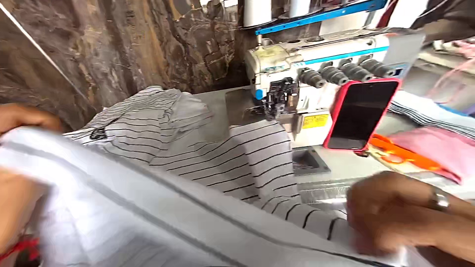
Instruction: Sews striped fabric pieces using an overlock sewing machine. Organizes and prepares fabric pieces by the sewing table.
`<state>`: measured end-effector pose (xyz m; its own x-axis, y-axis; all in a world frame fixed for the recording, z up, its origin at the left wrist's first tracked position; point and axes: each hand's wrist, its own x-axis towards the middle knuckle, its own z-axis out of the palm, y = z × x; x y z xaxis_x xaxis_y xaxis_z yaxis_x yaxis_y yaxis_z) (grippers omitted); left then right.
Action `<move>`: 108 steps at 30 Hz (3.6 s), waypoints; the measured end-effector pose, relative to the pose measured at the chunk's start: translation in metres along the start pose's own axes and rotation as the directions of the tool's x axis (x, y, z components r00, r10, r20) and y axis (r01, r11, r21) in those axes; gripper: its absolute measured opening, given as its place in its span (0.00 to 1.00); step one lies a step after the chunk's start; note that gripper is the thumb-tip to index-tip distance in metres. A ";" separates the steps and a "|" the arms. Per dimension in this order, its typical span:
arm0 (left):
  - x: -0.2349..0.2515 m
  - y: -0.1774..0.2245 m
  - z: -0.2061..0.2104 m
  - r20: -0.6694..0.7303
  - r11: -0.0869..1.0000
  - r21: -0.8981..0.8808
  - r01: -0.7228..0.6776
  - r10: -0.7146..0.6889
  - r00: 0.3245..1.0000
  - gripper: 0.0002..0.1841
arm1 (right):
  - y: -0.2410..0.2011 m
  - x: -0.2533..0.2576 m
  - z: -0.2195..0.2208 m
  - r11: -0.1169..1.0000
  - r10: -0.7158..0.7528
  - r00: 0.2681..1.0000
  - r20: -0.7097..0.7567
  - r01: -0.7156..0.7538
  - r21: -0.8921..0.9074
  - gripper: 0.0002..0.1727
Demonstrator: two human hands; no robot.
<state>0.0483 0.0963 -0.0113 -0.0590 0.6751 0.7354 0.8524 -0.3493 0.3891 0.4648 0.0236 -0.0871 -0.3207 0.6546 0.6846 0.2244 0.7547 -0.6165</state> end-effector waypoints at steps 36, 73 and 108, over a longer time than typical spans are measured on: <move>-0.010 0.112 0.244 0.251 0.922 -0.149 -0.358 0.385 0.888 0.10 | 0.136 -0.012 0.064 0.937 0.332 0.760 -0.559 -0.336 0.099 0.12; 0.006 0.119 0.233 0.247 0.598 -0.103 -0.795 0.789 0.562 0.09 | 0.120 -0.027 0.104 0.897 0.387 0.743 -0.547 -0.166 0.409 0.04; -0.039 0.101 0.230 0.265 0.755 -0.329 -0.567 0.650 0.712 0.28 | 0.095 0.001 0.099 0.839 0.518 0.725 -0.454 -0.326 0.437 0.05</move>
<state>0.2559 0.1845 -0.1281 0.6498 0.4257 0.6297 0.5064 -0.8603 0.0590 0.3944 0.0920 -0.1838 0.3014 0.8855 0.3536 -0.1093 0.4004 -0.9098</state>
